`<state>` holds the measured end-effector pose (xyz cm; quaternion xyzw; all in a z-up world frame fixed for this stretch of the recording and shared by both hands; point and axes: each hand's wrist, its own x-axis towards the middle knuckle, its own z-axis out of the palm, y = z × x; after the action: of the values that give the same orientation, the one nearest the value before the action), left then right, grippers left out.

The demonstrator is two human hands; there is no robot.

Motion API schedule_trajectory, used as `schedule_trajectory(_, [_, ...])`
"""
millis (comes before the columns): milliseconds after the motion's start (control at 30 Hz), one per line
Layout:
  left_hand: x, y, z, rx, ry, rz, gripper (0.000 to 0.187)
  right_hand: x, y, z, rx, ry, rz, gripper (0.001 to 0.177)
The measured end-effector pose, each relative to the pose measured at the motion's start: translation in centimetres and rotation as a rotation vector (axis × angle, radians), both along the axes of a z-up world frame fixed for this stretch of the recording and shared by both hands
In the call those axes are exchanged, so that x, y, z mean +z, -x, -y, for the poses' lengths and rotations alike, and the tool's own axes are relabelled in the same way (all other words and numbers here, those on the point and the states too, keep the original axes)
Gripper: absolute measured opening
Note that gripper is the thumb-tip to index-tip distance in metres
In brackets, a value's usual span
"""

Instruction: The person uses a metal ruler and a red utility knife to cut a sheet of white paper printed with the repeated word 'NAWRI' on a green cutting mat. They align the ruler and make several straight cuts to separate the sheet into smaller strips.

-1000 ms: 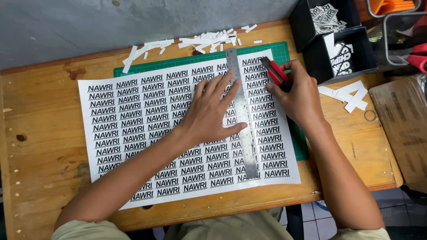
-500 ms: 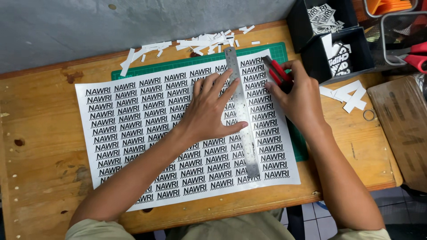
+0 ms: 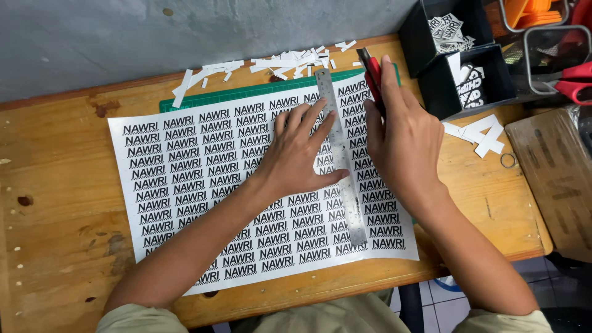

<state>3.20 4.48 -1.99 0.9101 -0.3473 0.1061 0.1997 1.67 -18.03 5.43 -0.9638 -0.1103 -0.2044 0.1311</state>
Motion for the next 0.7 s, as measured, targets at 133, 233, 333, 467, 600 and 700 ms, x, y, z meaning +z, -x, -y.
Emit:
schedule_trajectory(133, [0.9, 0.3, 0.0, -0.007, 0.091, -0.034, 0.105, -1.9, -2.7, -1.3, 0.106, -0.323, -0.197, 0.056])
schedule_trajectory(233, [0.6, 0.2, 0.0, -0.002, 0.079, -0.024, 0.107, -5.5, -3.7, -1.2, 0.044, -0.221, -0.259, 0.055])
schedule_trajectory(333, [0.4, 0.1, -0.1, 0.002, 0.078, -0.043, 0.109, -5.9, -3.5, -1.7, 0.044, -0.223, -0.313, 0.056])
schedule_trajectory(467, [0.9, 0.3, -0.2, -0.007, 0.054, -0.082, 0.107, -5.3, -3.2, -2.0, 0.054, -0.207, -0.298, 0.057])
schedule_trajectory(600, [0.6, 0.0, -0.2, -0.009, 0.045, -0.086, 0.107, -4.5, -3.1, -2.4, 0.053, -0.152, -0.286, 0.057])
schedule_trajectory(700, [1.0, 0.1, -0.3, -0.01, 0.036, -0.094, 0.107, -4.2, -3.1, -2.7, 0.053, -0.11, -0.279, 0.057])
